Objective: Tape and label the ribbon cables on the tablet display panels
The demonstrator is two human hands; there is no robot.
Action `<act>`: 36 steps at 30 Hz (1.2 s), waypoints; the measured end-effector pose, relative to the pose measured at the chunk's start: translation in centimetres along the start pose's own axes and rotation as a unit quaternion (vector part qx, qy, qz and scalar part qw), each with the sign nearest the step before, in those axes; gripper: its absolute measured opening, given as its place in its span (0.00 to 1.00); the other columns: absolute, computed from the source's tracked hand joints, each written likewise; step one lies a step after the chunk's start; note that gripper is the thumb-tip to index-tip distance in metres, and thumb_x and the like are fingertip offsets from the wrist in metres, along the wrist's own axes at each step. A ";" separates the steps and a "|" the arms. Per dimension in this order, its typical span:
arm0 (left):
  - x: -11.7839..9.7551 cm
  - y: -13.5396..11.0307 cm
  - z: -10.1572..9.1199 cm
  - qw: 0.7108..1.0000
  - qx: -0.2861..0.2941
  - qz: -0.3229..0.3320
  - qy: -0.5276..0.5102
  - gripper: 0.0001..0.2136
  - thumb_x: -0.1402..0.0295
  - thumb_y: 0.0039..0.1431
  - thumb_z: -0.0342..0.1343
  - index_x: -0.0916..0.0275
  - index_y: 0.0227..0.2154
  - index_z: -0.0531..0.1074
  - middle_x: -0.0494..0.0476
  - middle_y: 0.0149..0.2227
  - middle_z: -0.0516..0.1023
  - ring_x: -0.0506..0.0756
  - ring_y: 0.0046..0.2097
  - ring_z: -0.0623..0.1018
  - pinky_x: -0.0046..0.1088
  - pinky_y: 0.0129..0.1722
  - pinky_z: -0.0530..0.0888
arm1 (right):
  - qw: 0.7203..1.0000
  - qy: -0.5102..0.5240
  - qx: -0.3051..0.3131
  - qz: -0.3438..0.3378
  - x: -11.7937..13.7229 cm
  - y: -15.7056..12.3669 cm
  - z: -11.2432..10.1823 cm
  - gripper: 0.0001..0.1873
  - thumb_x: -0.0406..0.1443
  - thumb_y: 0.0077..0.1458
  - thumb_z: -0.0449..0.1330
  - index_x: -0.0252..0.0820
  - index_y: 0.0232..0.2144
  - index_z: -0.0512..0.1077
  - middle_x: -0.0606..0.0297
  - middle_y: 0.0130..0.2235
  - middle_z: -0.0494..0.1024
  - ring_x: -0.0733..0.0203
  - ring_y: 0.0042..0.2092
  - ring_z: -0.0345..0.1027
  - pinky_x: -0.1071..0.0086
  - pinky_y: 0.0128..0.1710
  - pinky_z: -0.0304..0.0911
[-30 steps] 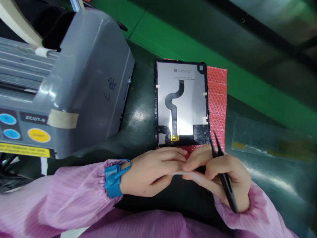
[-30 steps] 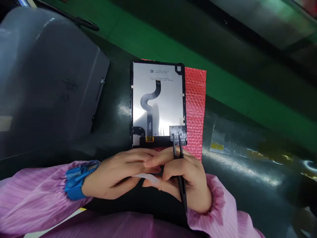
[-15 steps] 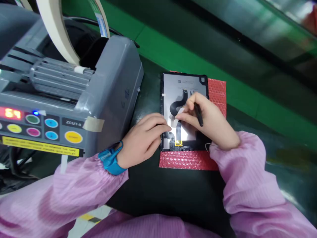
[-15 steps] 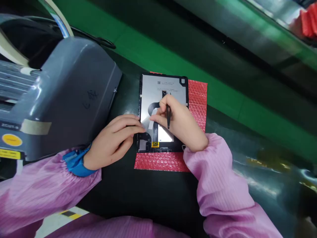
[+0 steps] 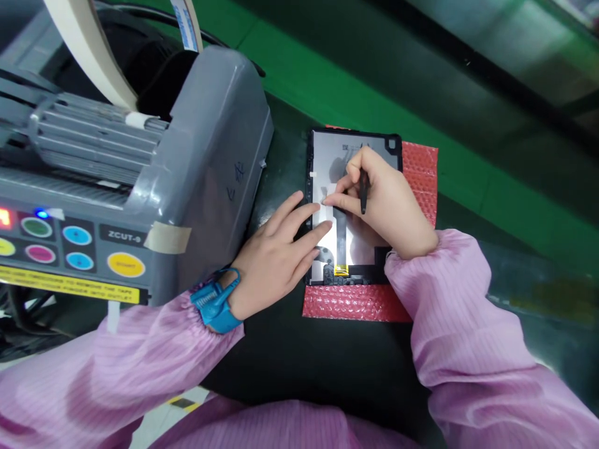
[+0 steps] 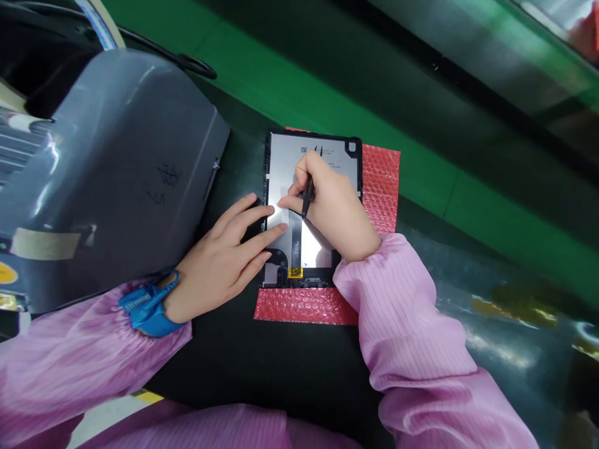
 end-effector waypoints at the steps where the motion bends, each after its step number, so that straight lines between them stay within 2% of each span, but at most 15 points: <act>1: 0.0 0.0 0.0 1.000 0.001 0.000 0.001 0.19 0.71 0.73 0.50 0.65 0.63 0.70 0.72 0.67 0.66 0.74 0.74 0.59 0.62 0.67 0.69 | 1.000 -0.007 -0.009 -0.004 -0.2 0.2 0.0 0.27 0.41 0.51 0.77 0.49 0.30 0.58 0.72 0.32 0.78 0.60 0.32 0.69 0.63 0.37 0.67; 3: 0.2 0.0 0.0 1.000 0.000 0.002 0.005 0.19 0.71 0.73 0.50 0.65 0.63 0.70 0.72 0.67 0.67 0.74 0.74 0.59 0.62 0.67 0.69 | 0.999 -0.025 -0.043 -0.007 -0.8 0.5 -0.3 0.28 0.38 0.50 0.77 0.50 0.31 0.57 0.73 0.32 0.75 0.61 0.31 0.68 0.63 0.37 0.67; 6: 0.3 0.0 -0.1 1.000 0.000 0.006 0.008 0.19 0.71 0.73 0.50 0.66 0.63 0.70 0.73 0.68 0.65 0.73 0.75 0.57 0.61 0.68 0.68 | 0.991 -0.046 -0.122 0.003 -1.7 0.3 -1.8 0.24 0.38 0.55 0.73 0.50 0.32 0.57 0.74 0.30 0.72 0.61 0.30 0.68 0.63 0.36 0.69; 9: -0.6 -0.4 0.2 0.999 0.013 0.048 0.005 0.22 0.68 0.72 0.54 0.63 0.66 0.67 0.72 0.73 0.59 0.75 0.76 0.51 0.65 0.70 0.60 | 0.981 -0.066 -0.180 0.000 -2.2 -2.2 -4.4 0.18 0.41 0.61 0.68 0.50 0.34 0.59 0.71 0.31 0.75 0.58 0.33 0.74 0.61 0.39 0.71; 12: -2.9 -1.3 1.3 0.985 0.087 0.146 0.012 0.31 0.53 0.66 0.62 0.50 0.69 0.64 0.64 0.77 0.49 0.80 0.77 0.44 0.75 0.69 0.47 | 0.964 -0.140 -0.226 0.006 -3.2 -7.6 -8.1 0.15 0.45 0.62 0.66 0.50 0.37 0.62 0.62 0.41 0.81 0.52 0.43 0.78 0.56 0.46 0.72; 14: -4.1 -1.6 2.2 0.975 0.136 0.171 0.030 0.36 0.47 0.62 0.64 0.45 0.70 0.62 0.62 0.78 0.47 0.82 0.76 0.44 0.78 0.67 0.44 | 0.942 -0.208 -0.260 0.028 -4.8 -12.3 -11.0 0.16 0.48 0.61 0.65 0.50 0.39 0.64 0.56 0.48 0.83 0.44 0.51 0.78 0.49 0.51 0.71; 16: -4.5 -1.4 2.6 0.976 0.147 0.150 0.053 0.35 0.49 0.64 0.64 0.44 0.71 0.61 0.62 0.78 0.47 0.82 0.76 0.45 0.77 0.67 0.46 | 0.919 -0.275 -0.274 0.069 -7.2 -17.1 -13.7 0.16 0.50 0.59 0.66 0.51 0.39 0.65 0.50 0.55 0.81 0.36 0.55 0.77 0.41 0.55 0.69; 17: -4.6 -1.0 2.7 0.978 0.145 0.135 0.064 0.34 0.52 0.66 0.63 0.44 0.71 0.60 0.61 0.78 0.48 0.82 0.76 0.46 0.77 0.68 0.47 | 0.915 -0.292 -0.260 0.097 -8.7 -19.2 -14.7 0.16 0.49 0.57 0.67 0.53 0.38 0.66 0.48 0.58 0.80 0.34 0.55 0.77 0.41 0.55 0.69; 19: -4.6 0.2 3.0 0.981 0.134 0.115 0.078 0.31 0.58 0.69 0.60 0.44 0.72 0.59 0.61 0.77 0.50 0.81 0.76 0.47 0.76 0.68 0.49 | 0.898 -0.315 -0.280 0.130 -11.2 -23.3 -16.6 0.15 0.50 0.56 0.67 0.55 0.36 0.67 0.44 0.59 0.79 0.29 0.58 0.75 0.38 0.55 0.69; 22: -4.2 3.4 3.8 0.987 0.100 0.089 0.094 0.27 0.61 0.73 0.54 0.47 0.72 0.60 0.63 0.76 0.54 0.81 0.76 0.47 0.76 0.67 0.52 | 0.883 -0.310 -0.317 0.155 -13.8 -27.3 -18.4 0.14 0.51 0.55 0.67 0.57 0.36 0.67 0.41 0.59 0.78 0.28 0.63 0.71 0.37 0.57 0.69; 24: -3.6 6.3 4.5 0.990 0.068 0.066 0.104 0.26 0.61 0.74 0.52 0.49 0.72 0.61 0.65 0.76 0.56 0.81 0.76 0.48 0.77 0.66 0.52 | 0.879 -0.305 -0.329 0.162 -14.6 -28.4 -18.8 0.14 0.51 0.55 0.67 0.57 0.35 0.67 0.42 0.59 0.79 0.29 0.62 0.72 0.37 0.57 0.69; 28: -2.7 13.7 6.3 0.992 0.030 0.001 0.120 0.24 0.60 0.74 0.50 0.53 0.70 0.65 0.68 0.74 0.58 0.83 0.74 0.53 0.79 0.65 0.51 | 0.882 -0.309 -0.315 0.164 -14.5 -27.9 -18.4 0.11 0.48 0.57 0.64 0.53 0.36 0.68 0.42 0.61 0.77 0.28 0.63 0.70 0.34 0.58 0.67; 32: -2.3 21.3 7.8 0.990 -0.018 -0.099 0.095 0.26 0.56 0.74 0.49 0.56 0.71 0.63 0.69 0.75 0.57 0.84 0.74 0.52 0.80 0.65 0.46 | 0.889 -0.288 -0.320 0.157 -14.1 -27.5 -17.9 0.15 0.51 0.60 0.59 0.49 0.40 0.68 0.45 0.64 0.75 0.30 0.67 0.66 0.28 0.62 0.59; 34: -2.8 24.2 8.8 0.995 -0.015 -0.089 0.050 0.32 0.53 0.72 0.53 0.59 0.73 0.57 0.72 0.77 0.50 0.82 0.75 0.49 0.76 0.67 0.46 | 0.891 -0.284 -0.321 0.153 -14.1 -27.6 -17.8 0.16 0.52 0.62 0.57 0.49 0.42 0.68 0.47 0.64 0.75 0.32 0.67 0.66 0.28 0.64 0.56; 36: -3.6 26.0 9.7 1.000 0.004 -0.025 0.012 0.36 0.52 0.71 0.55 0.63 0.75 0.53 0.74 0.78 0.42 0.77 0.77 0.45 0.67 0.72 0.45 | 0.893 -0.282 -0.318 0.149 -14.1 -27.7 -17.6 0.16 0.52 0.63 0.57 0.48 0.42 0.68 0.47 0.64 0.75 0.33 0.67 0.66 0.29 0.65 0.54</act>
Point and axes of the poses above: each hand's wrist, its own y-axis towards the middle knuckle, its own z-axis out of the palm, x = y × z, the point moved 6 cm from there along y, towards the middle knuckle
